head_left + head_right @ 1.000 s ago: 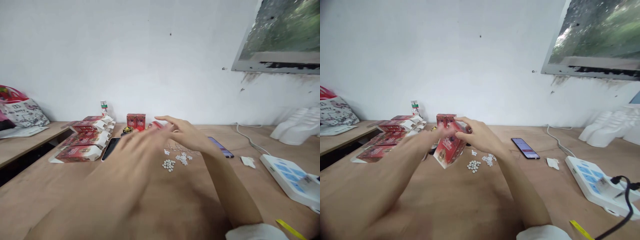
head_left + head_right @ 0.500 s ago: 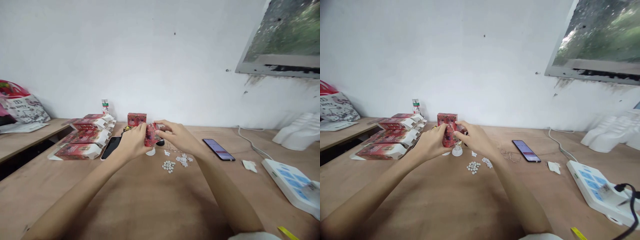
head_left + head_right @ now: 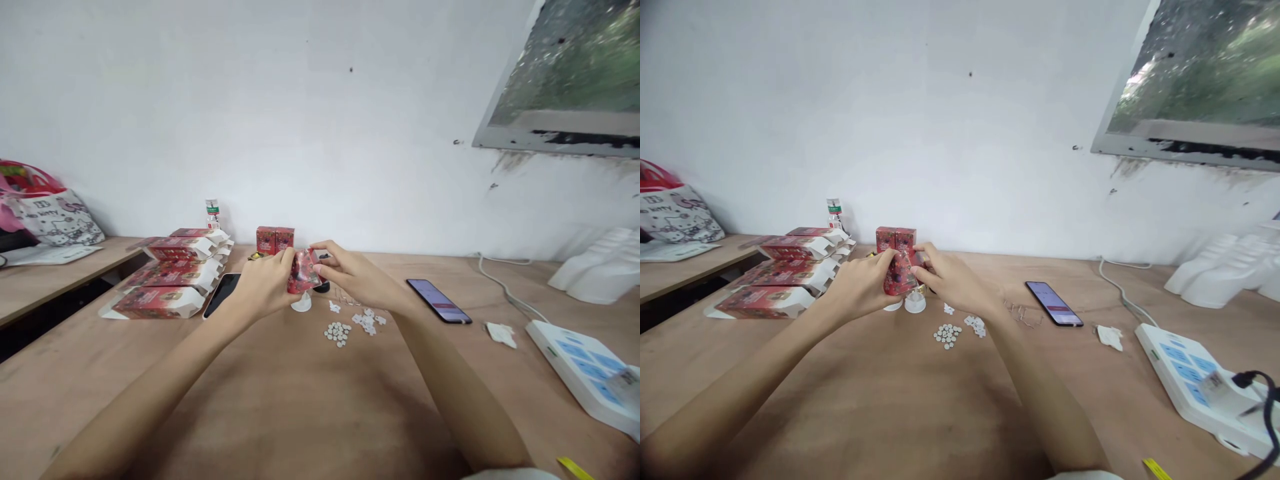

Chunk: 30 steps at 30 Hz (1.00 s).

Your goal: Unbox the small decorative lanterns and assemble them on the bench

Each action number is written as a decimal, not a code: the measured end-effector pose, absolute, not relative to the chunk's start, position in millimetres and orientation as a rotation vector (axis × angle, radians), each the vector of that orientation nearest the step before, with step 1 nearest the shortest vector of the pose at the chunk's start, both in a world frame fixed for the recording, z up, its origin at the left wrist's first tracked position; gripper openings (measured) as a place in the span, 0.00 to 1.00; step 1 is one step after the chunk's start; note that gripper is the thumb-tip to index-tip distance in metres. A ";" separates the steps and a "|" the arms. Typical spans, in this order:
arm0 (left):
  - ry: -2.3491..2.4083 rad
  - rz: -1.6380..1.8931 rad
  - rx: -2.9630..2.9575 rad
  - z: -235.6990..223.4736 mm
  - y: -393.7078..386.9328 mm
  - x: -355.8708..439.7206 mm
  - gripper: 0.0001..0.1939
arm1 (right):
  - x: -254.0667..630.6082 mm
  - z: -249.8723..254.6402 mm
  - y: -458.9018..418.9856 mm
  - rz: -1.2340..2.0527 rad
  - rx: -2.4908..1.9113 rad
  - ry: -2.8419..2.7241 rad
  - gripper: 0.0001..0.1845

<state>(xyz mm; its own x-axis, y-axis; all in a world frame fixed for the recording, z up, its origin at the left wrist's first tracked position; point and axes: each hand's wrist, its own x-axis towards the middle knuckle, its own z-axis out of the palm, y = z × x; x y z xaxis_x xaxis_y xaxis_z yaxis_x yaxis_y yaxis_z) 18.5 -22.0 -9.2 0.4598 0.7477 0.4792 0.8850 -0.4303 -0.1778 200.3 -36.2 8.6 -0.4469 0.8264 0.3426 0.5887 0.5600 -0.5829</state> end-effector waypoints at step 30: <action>-1.468 -0.452 -2.369 12.5 -38.8 11.6 0.22 | 196.0 11.3 -42.3 0.287 -0.993 -2.114 0.17</action>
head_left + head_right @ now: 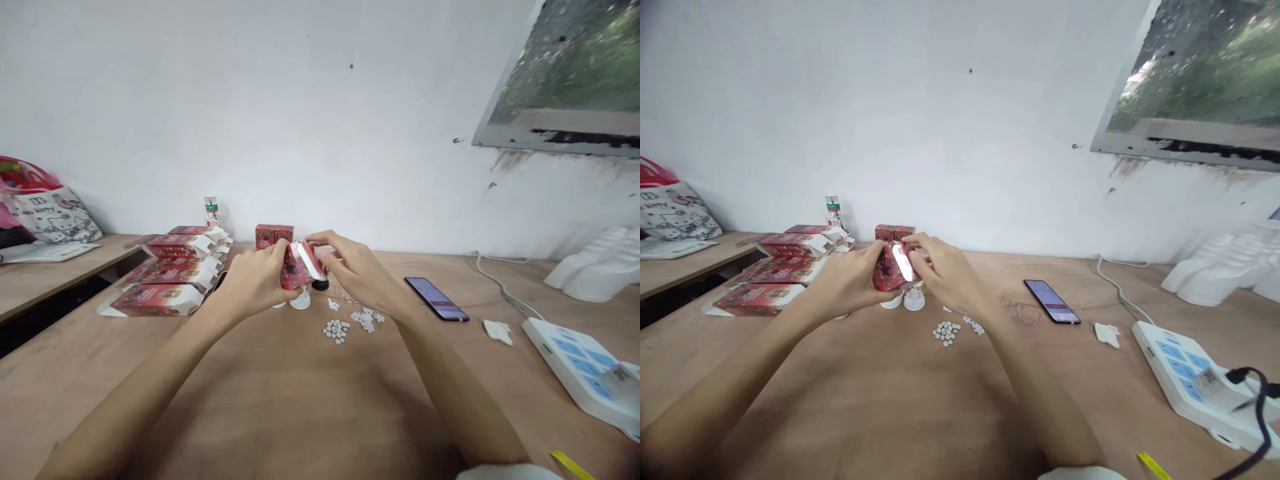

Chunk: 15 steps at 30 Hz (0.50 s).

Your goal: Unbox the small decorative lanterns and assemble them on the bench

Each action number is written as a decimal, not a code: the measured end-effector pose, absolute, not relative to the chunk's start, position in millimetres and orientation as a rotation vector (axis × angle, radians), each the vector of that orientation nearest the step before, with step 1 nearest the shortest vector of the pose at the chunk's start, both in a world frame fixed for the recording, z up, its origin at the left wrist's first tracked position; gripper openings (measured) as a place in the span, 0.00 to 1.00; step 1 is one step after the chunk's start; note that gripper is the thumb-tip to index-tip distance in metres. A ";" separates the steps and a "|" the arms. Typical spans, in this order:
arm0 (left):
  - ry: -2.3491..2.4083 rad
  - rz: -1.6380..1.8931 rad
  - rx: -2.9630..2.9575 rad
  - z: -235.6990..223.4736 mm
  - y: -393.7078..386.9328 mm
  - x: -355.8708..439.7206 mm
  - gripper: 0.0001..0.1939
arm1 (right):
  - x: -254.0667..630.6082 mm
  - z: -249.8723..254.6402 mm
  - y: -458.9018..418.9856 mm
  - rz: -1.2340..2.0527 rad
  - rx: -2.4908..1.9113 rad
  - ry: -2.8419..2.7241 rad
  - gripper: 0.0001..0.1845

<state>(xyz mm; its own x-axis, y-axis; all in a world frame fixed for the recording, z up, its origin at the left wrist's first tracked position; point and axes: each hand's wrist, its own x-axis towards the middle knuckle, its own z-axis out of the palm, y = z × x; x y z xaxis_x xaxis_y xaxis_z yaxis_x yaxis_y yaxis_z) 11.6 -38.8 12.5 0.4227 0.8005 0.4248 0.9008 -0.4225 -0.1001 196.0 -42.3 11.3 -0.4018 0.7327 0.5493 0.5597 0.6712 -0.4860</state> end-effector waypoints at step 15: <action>-1.056 -0.921 -2.216 -1.1 -6.9 2.0 0.26 | 211.8 15.6 -44.9 -0.310 -0.966 -2.151 0.17</action>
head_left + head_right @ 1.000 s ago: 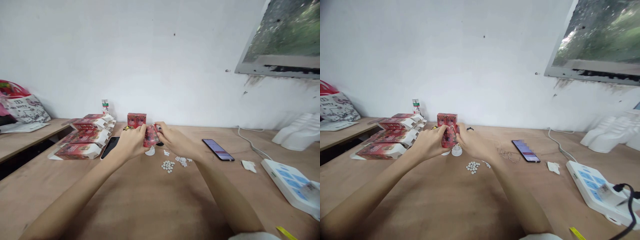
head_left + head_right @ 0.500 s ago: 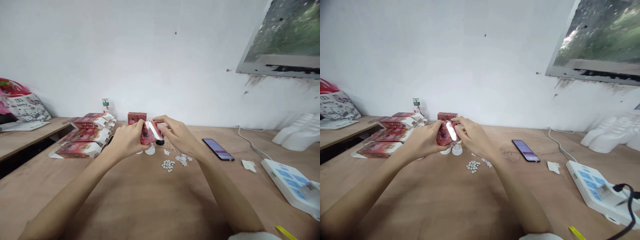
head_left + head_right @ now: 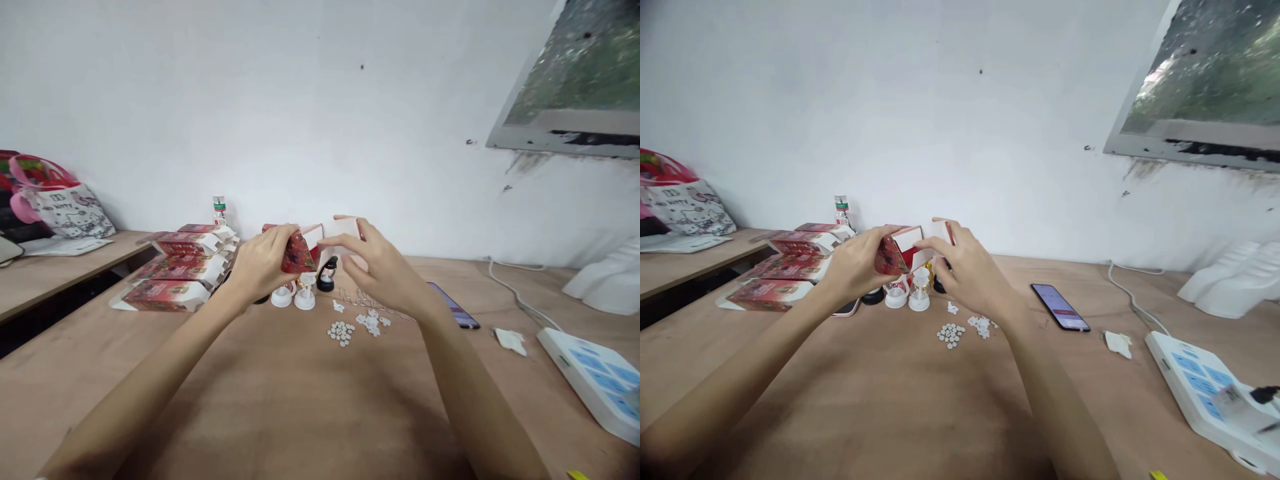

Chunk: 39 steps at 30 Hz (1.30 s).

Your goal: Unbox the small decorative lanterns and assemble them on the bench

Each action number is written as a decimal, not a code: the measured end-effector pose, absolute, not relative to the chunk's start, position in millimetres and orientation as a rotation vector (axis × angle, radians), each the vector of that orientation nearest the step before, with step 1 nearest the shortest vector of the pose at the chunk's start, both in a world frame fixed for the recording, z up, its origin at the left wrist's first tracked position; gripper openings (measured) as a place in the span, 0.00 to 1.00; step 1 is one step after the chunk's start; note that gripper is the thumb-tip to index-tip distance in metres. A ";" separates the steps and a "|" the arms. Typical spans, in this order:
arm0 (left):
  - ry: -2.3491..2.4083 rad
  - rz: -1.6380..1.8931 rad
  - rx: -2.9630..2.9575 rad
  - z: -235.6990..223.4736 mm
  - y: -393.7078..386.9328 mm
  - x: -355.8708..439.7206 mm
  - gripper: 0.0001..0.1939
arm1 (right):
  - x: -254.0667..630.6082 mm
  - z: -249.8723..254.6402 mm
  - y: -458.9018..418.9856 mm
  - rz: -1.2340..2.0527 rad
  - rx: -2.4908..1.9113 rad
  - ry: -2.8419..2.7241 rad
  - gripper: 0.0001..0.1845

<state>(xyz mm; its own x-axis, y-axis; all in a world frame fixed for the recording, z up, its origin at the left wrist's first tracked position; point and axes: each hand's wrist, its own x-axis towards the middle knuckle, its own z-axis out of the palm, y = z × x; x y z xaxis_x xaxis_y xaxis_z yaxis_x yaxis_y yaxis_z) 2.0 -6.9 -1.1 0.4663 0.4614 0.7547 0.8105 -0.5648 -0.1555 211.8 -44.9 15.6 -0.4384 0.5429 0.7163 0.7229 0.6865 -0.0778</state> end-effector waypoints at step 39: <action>-1.282 -1.137 -2.058 17.9 -0.6 -30.2 0.26 | 238.7 24.7 -30.0 0.369 -0.803 -1.306 0.10</action>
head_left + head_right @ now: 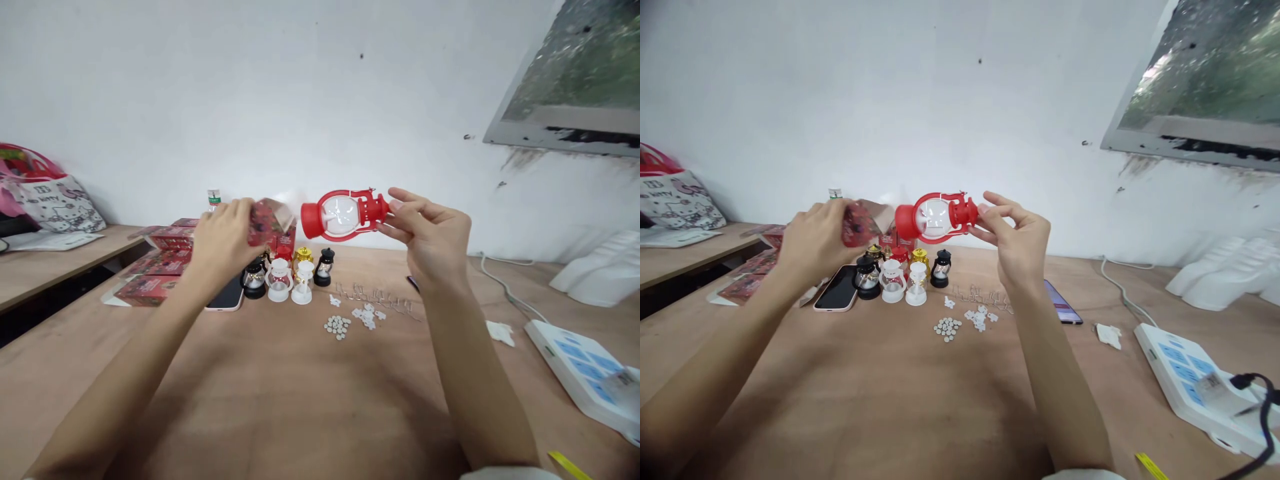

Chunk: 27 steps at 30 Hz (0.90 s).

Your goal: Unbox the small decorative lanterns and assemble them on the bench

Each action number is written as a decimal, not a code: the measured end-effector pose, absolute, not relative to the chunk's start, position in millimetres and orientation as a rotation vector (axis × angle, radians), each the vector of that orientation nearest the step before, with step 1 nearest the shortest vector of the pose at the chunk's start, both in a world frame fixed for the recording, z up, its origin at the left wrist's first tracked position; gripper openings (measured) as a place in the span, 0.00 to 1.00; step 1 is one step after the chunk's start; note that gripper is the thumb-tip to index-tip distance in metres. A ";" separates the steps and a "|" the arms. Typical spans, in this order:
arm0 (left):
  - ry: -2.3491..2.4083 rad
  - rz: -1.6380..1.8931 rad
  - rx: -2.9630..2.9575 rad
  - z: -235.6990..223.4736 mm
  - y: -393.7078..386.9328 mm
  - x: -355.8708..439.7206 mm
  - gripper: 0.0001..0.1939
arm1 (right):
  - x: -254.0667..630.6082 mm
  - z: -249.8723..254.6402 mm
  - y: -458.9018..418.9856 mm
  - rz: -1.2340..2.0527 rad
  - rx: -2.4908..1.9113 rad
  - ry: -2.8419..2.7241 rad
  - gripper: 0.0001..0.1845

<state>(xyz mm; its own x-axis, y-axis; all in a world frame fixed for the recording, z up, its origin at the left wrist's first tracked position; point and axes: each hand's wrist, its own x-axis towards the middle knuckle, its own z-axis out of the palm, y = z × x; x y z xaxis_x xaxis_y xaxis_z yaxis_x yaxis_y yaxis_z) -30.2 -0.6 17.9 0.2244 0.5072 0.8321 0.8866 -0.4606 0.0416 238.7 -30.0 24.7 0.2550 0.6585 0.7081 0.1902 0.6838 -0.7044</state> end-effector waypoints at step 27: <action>-1.818 -2.605 -2.999 7.3 13.8 -17.3 0.29 | 178.2 -13.1 -30.5 -0.234 -1.106 -2.134 0.11</action>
